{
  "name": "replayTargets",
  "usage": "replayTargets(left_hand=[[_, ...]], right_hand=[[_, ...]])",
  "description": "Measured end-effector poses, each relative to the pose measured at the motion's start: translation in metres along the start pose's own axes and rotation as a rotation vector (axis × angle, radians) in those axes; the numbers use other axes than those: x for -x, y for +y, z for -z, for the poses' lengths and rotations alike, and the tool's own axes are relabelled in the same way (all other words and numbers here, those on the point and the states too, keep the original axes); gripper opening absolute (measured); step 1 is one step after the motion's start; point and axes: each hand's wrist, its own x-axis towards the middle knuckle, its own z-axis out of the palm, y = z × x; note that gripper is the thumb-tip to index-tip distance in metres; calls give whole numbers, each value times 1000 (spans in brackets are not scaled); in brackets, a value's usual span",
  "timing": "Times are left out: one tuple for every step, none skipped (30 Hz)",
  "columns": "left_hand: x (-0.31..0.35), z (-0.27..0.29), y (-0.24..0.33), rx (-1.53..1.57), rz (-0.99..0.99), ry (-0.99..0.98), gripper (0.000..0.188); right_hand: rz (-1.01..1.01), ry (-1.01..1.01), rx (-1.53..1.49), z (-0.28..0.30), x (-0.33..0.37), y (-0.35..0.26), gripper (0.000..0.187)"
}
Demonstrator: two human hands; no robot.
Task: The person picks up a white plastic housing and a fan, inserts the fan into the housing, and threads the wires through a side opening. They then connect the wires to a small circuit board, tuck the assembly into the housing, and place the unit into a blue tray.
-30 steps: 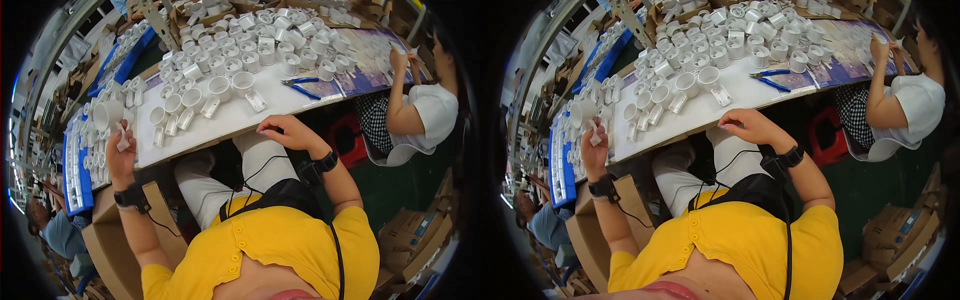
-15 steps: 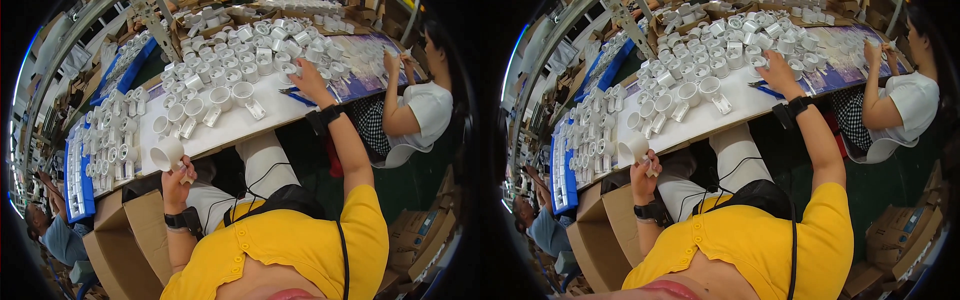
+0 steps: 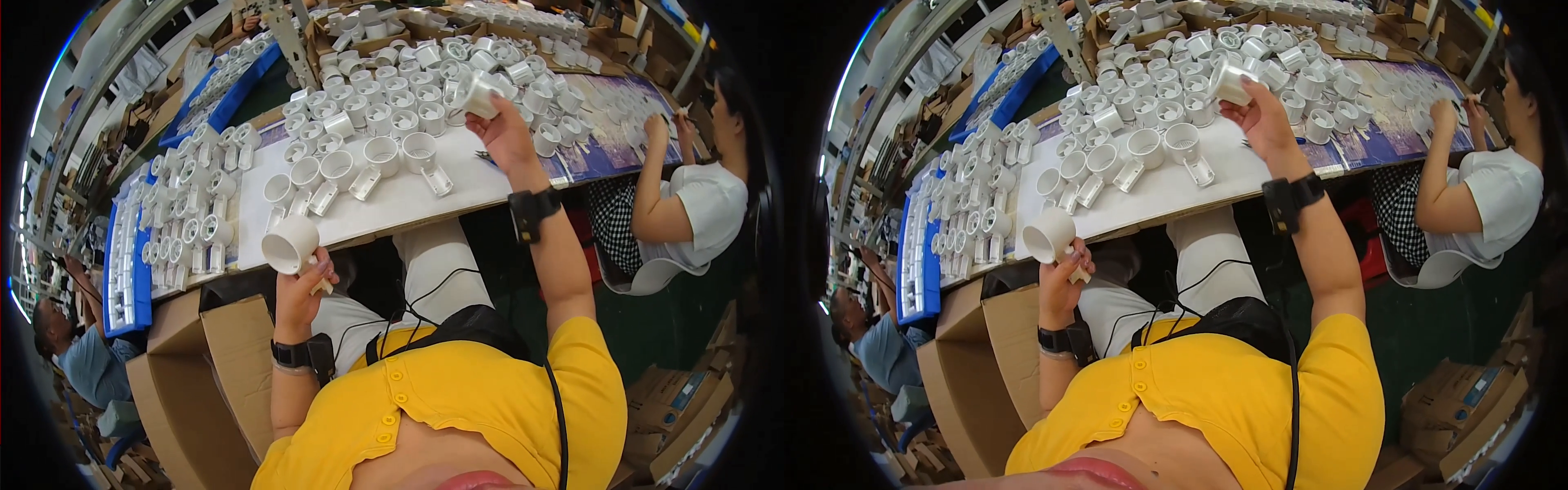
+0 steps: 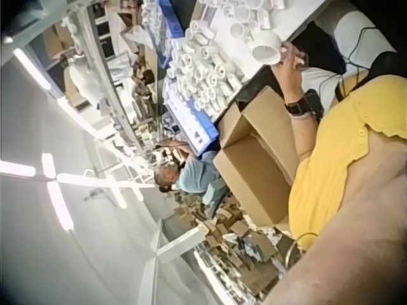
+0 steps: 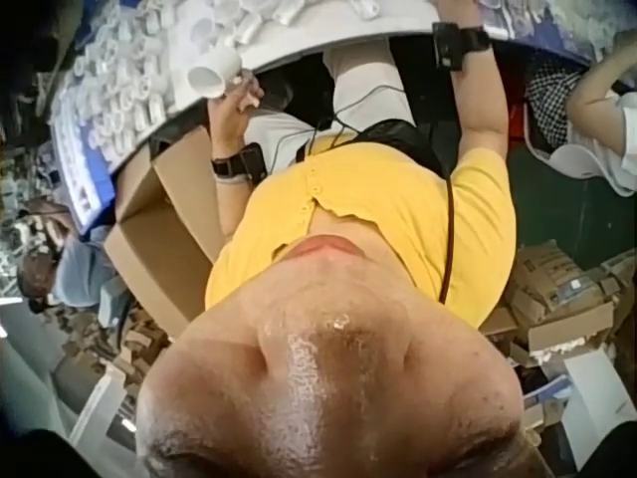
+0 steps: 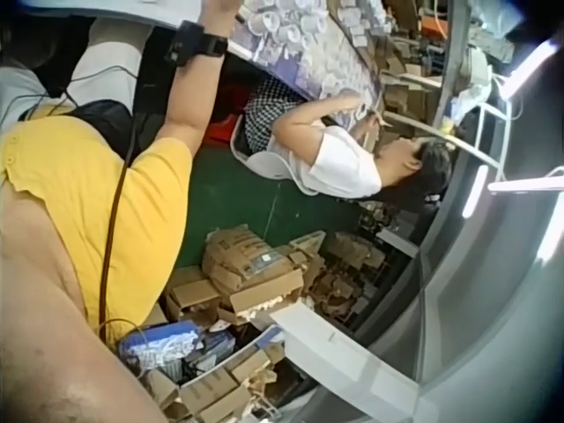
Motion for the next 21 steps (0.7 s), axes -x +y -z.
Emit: replayTargets(left_hand=[[-4, -3, -1, 38, -21, -18, 32], [-6, -5, -2, 72, -46, -23, 31], [-10, -8, -1, 81, -54, 6, 31], [-16, -14, 1, 87, -67, 18, 31], [-21, -19, 3, 90, -78, 37, 31], [-25, -28, 7, 58, -107, 68, 31], [-29, -38, 12, 24, -136, 101, 32], [-32, -47, 17, 8, -165, 119, 33], [-36, -57, 20, -13, -193, 129, 33], [-35, -67, 22, -6, -189, 156, 33], [-35, -76, 25, -5, -230, 154, 29], [-35, -78, 25, -7, -271, 151, 25], [-35, -75, 23, -8, -270, 171, 25], [-36, -73, 20, -92, -327, 166, 26], [-36, -71, 18, -176, -383, 159, 27], [-36, -69, 16, -261, -438, 148, 28], [-35, -66, 15, -262, -433, 154, 28], [-34, -65, 15, -217, -421, 194, 27], [-35, -64, 16, -172, -413, 230, 27], [-35, -62, 17, -127, -406, 266, 26], [-35, -60, 17, -130, -406, 265, 26]], right_hand=[[-13, -9, 8, -10, 8, 0, 50], [-60, -92, -158, -26, 19, 4, 48], [-111, -172, -326, -41, 32, 8, 47], [-165, -244, -491, -56, 43, 11, 46], [-200, -252, -488, -70, 53, 16, 46], [-230, -270, -517, -82, 64, 22, 46], [-262, -289, -547, -93, 73, 28, 46], [-290, -304, -575, -99, 79, 33, 47], [-319, -303, -574, -101, 83, 38, 47], [-340, -306, -565, -102, 87, 43, 47], [-356, -311, -560, -104, 89, 49, 48], [-370, -317, -557, -106, 91, 56, 49], [-390, -320, -562, -109, 93, 63, 49], [-420, -327, -531, -110, 93, 68, 50], [-448, -334, -500, -112, 93, 73, 51], [-474, -341, -469, -114, 95, 77, 51], [-481, -338, -472, -115, 97, 79, 51], [-489, -323, -401, -118, 100, 81, 52], [-492, -312, -330, -121, 102, 81, 53], [-495, -300, -259, -122, 104, 81, 53], [-494, -300, -262, -122, 105, 81, 53]])
